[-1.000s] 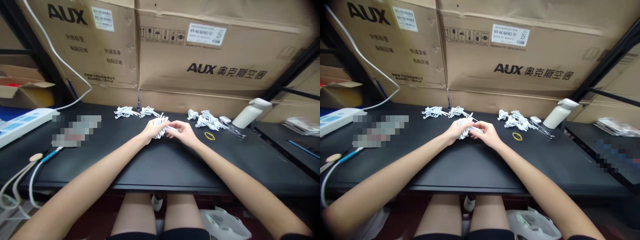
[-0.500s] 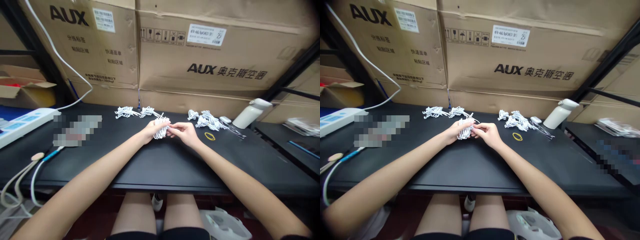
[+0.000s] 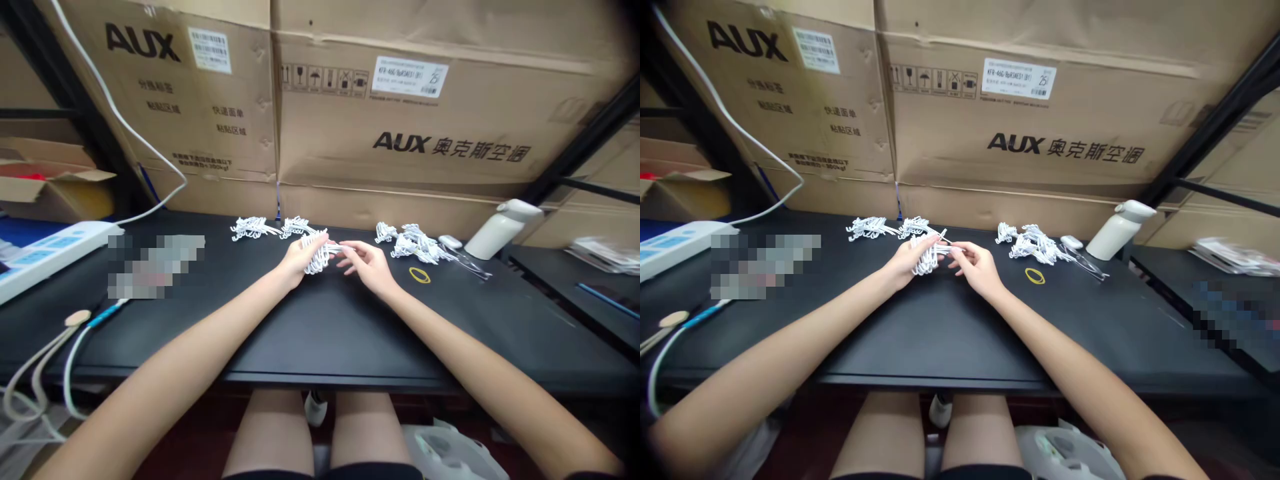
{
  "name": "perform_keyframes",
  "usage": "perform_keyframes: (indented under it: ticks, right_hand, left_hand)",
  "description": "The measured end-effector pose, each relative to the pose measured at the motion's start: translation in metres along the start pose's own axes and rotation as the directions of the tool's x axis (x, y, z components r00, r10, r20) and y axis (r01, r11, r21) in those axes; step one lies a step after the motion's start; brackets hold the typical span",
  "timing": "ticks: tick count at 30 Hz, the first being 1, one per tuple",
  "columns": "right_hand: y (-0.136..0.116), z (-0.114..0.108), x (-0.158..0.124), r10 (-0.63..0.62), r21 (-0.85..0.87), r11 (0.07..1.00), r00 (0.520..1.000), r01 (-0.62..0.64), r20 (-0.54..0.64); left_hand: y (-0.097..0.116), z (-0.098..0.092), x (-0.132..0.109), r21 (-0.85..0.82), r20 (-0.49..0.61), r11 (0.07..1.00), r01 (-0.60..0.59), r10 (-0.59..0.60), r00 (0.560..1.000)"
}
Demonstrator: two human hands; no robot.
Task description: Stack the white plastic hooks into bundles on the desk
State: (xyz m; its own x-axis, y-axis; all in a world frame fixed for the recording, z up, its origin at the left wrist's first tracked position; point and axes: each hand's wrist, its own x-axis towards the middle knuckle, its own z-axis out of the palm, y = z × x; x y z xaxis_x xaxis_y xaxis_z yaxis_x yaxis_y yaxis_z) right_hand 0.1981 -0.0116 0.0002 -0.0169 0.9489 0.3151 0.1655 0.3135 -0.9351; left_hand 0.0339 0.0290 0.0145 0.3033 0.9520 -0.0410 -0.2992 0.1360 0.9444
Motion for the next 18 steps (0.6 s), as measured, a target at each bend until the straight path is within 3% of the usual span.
perform_keyframes:
  ticks: [3,5,7,8,14,18]
  right_hand:
    - [0.011,-0.007,0.015,0.007,-0.093,0.995,0.993,-0.018,-0.116]
    - [0.02,-0.011,0.028,0.014,-0.28,0.959,0.996,-0.037,-0.085]
    - [0.029,-0.01,0.043,-0.026,-0.556,0.831,0.999,0.009,-0.023]
    - [0.032,-0.007,0.05,-0.043,-0.595,0.803,0.999,0.026,-0.015]
    - [0.039,0.003,0.077,-0.098,-0.661,0.743,0.994,0.108,0.052]
    - [0.035,-0.019,0.069,-0.1,-0.659,0.742,0.993,0.119,0.067]
  left_hand:
    - [0.007,-0.004,0.004,-0.073,-0.131,0.997,-0.005,-0.005,0.991]
    - [0.009,-0.007,0.007,-0.119,-0.211,0.993,0.0,-0.025,0.977]
    - [0.009,-0.01,0.01,-0.145,-0.266,0.989,0.01,-0.049,0.963]
    - [0.009,-0.012,0.011,-0.156,-0.278,0.988,0.0,-0.044,0.96]
    - [0.007,-0.017,0.015,-0.122,-0.287,0.992,0.012,-0.047,0.957]
    - [0.005,-0.017,0.016,-0.08,-0.222,0.997,0.019,-0.037,0.974]
